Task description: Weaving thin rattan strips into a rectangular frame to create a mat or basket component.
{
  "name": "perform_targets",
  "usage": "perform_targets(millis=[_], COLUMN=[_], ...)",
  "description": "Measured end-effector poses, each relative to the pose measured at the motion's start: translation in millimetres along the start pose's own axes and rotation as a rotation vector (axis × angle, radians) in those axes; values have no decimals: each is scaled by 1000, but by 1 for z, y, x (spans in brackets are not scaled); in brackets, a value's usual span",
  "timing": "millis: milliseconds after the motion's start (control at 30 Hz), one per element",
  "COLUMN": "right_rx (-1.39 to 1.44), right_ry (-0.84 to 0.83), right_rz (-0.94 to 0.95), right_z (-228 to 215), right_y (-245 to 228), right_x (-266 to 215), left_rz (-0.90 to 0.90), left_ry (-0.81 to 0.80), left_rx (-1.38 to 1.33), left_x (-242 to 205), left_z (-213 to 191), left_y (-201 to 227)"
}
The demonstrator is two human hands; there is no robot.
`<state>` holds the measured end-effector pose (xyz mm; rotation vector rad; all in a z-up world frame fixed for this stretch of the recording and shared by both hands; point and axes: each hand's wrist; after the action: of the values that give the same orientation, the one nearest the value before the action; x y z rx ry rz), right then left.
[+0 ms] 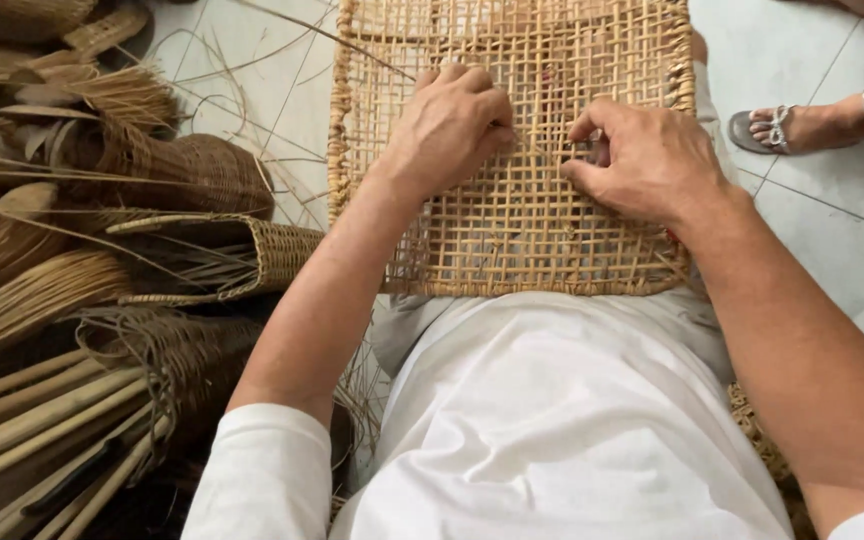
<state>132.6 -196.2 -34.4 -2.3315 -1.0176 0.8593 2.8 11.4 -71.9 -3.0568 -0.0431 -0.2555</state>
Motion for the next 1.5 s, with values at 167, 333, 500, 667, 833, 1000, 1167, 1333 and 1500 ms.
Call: perform_targets(millis=[167,333,500,667,833,1000,1167,1333,1500], right_rx=[-15,-21,-20,-109,-171,-226,-178,-179,-116], right_ry=[45,41,71,-15,41,7,86,109,-37], right_rz=[-43,-53,-119,-27,-27,-5,-110,-125,-55], right_z=[9,10,14,10,18,25,32,34,2], right_y=[7,7,14,-5,-3,-5,4,4,-13], right_x=[7,10,15,15,31,34,43,46,25], left_rz=[-35,-93,-171,-232,-257,-254,-244,-263,-260], left_ry=[-112,1,83,141,236,181,104,102,181], left_rx=[-75,-172,-258,-129,-152,-194,-219,-217,-254], left_x=[7,12,4,-4,-3,-4,-5,-9,-14], left_z=[6,36,42,33,33,34,39,50,43], left_y=[1,0,6,12,13,11,8,5,2])
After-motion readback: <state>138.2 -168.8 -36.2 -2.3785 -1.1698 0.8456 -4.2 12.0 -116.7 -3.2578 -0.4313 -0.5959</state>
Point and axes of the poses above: each hand's wrist, its own x-axis towards the middle knuckle, its own z-axis out of the palm, y = z × x, and after that the axes turned 15 degrees about x, right-handed
